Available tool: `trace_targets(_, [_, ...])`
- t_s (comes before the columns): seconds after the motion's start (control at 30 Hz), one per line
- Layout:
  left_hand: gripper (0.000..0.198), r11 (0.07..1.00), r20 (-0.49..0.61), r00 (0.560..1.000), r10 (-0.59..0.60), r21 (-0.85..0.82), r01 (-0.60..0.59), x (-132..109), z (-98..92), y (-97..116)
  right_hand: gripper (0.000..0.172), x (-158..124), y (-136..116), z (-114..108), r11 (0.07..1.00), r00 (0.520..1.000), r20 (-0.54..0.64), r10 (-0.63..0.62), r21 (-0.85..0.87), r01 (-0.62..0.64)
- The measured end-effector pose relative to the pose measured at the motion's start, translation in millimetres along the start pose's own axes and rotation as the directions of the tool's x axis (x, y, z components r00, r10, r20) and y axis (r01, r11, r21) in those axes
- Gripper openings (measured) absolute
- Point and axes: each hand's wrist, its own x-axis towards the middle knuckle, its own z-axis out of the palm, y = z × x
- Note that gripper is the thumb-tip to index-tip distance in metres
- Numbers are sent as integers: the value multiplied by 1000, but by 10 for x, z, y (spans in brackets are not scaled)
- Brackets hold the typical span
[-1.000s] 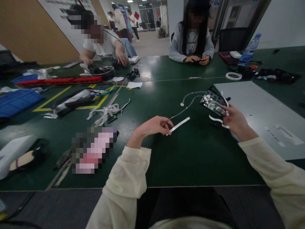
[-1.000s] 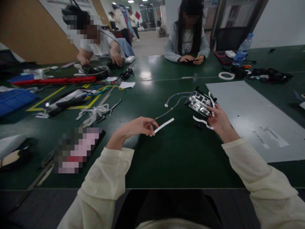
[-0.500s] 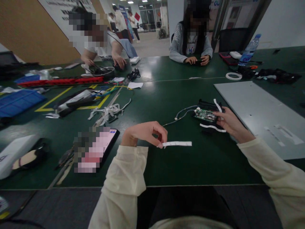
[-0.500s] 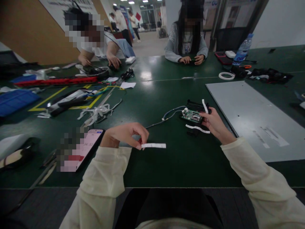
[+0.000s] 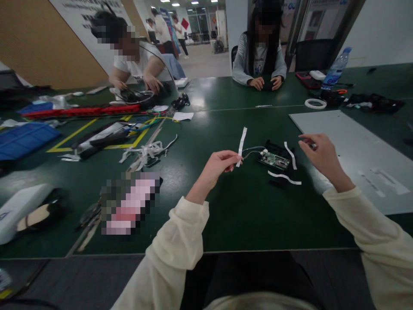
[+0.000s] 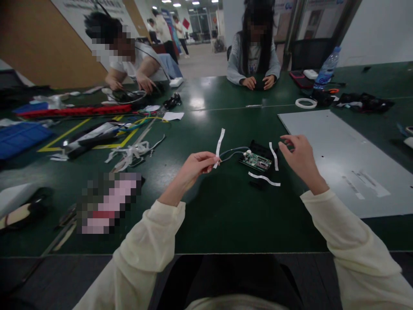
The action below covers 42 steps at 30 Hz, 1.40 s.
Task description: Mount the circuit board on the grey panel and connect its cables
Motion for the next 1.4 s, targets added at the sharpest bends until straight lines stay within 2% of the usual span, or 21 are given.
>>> trace_targets(0.07, [27,1000,3,1000,19,-2,-19,-2,52,8,26,-46,-177,93,988,988,154,9,148,-32])
trace_targets(0.17, [25,999,48,998,35,-1,-35,-5,132,23,31,-130,-453,311,949,914,406,18,279,-143])
trace_targets(0.23, [23,999,75,996,45,6,-46,-4,178,29,33,-170,-599,462,936,871,491,23,295,-191])
trace_targets(0.3, [22,998,82,995,64,12,-65,-2,212,25,33,-181,-683,593,927,866,500,21,314,-203])
trace_targets(0.47, [22,992,89,989,115,46,-120,13,265,-26,25,-123,-675,769,901,931,363,-29,413,-133])
trace_targets(0.6, [24,990,101,986,130,40,-135,22,304,-70,23,-90,-678,772,887,946,321,-55,451,-101])
trace_targets(0.7, [30,990,147,983,112,71,-124,30,319,-78,22,-4,-720,742,860,975,216,-51,506,-67])
trace_targets(0.77, [36,977,107,983,147,142,-162,62,303,-71,25,101,-724,741,830,984,178,-4,549,-96])
trace_targets(0.83, [37,934,-12,970,244,272,-231,129,260,-61,28,217,-689,782,794,972,229,47,582,-175])
trace_targets(0.9, [30,845,-107,925,365,454,-282,230,200,-56,29,307,-621,874,774,943,324,77,577,-262])
trace_targets(0.93, [24,785,-112,903,415,546,-293,288,169,-60,28,335,-580,936,776,929,359,91,559,-292])
trace_targets(1.0, [17,664,-49,886,460,682,-307,397,116,-83,26,355,-499,1069,797,919,373,124,514,-317])
trace_targets(1.1, [16,559,81,906,416,762,-325,503,60,-157,24,330,-414,1217,809,925,343,163,490,-324])
trace_targets(1.2, [22,537,147,921,360,775,-334,523,5,-242,25,303,-380,1243,817,907,400,129,476,-326])
trace_targets(1.4, [31,536,223,892,393,733,-419,502,-109,-327,22,351,-379,1155,892,827,559,64,339,-298])
